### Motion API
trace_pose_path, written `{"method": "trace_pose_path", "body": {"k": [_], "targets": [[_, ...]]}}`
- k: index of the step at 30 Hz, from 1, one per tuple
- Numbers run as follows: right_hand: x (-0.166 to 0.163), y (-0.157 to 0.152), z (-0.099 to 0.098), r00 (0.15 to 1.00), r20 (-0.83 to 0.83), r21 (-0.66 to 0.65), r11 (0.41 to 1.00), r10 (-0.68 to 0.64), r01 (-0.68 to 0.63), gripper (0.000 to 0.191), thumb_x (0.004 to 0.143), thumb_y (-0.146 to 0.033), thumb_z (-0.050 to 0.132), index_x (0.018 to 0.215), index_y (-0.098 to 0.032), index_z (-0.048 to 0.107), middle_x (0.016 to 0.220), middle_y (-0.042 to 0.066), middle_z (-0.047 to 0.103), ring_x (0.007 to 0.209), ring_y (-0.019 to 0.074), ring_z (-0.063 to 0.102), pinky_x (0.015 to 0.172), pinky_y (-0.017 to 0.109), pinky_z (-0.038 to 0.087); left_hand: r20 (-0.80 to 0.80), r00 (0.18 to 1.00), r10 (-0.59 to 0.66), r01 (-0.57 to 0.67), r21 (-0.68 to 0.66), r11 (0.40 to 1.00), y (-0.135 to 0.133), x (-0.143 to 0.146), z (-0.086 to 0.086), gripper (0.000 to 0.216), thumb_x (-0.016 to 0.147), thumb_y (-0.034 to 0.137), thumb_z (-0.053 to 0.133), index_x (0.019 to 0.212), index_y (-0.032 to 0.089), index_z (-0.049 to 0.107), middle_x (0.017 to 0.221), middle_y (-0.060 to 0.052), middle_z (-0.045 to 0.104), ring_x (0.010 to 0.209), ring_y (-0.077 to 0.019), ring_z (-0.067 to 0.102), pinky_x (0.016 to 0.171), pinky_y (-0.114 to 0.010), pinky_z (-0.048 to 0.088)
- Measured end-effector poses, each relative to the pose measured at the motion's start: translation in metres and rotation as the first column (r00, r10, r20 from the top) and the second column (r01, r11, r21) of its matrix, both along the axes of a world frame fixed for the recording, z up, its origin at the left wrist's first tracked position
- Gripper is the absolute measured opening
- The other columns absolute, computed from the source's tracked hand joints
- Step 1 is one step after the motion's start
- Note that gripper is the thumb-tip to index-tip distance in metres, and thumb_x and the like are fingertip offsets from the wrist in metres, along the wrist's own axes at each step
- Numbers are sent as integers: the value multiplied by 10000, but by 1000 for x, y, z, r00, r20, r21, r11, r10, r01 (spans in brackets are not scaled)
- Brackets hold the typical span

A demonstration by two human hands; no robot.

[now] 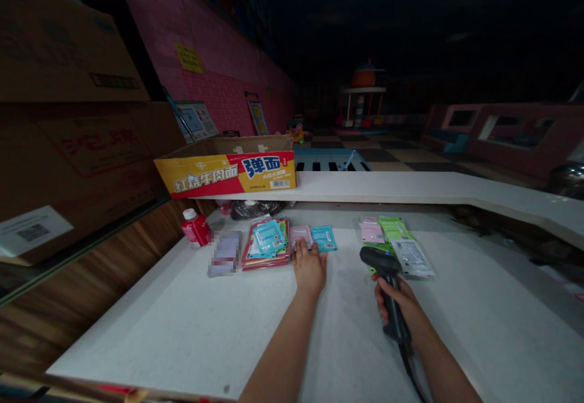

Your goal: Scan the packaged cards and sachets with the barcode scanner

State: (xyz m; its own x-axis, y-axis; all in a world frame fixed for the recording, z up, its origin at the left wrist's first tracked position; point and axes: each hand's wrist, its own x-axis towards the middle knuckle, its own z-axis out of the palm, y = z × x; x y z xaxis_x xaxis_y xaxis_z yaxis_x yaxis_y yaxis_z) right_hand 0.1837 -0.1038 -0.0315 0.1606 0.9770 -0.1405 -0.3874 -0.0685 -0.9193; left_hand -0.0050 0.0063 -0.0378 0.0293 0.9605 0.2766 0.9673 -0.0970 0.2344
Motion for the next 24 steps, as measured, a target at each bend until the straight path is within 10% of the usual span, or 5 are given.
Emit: {"method": "trace_pose_path", "body": {"k": [14, 19, 24], "targets": [[8, 2, 18, 932, -144, -18, 942, -333, 334, 513, 571, -527, 857, 874, -182, 628, 520, -75, 581, 350, 79, 487, 304, 175, 394, 115, 956, -271, 242, 215, 946, 7, 17, 7, 360, 915, 231, 475, 1228, 123, 617, 1353, -184, 535, 1328, -310, 434, 1103, -478, 360], [8, 1, 26, 895, -201, -26, 915, -399, 402, 518, 537, -530, 866, 836, -198, 603, 508, -81, 568, 358, 79, 480, 308, 173, 381, 273, 871, -407, 402, 77, 912, 30, 64, 13, 308, 859, 143, 516, 1122, 139, 677, 1125, -120, 677, 1095, -229, 604, 1011, -369, 443], [4, 1, 28, 892, -198, -28, 912, -407, 409, 474, 576, -519, 849, 829, -212, 591, 520, -72, 568, 360, 85, 474, 314, 185, 380, 474, 843, -255, 330, -81, 940, 58, 113, 16, 226, 809, 128, 587, 999, 157, 706, 1017, -90, 725, 983, -192, 664, 884, -287, 486]]}}
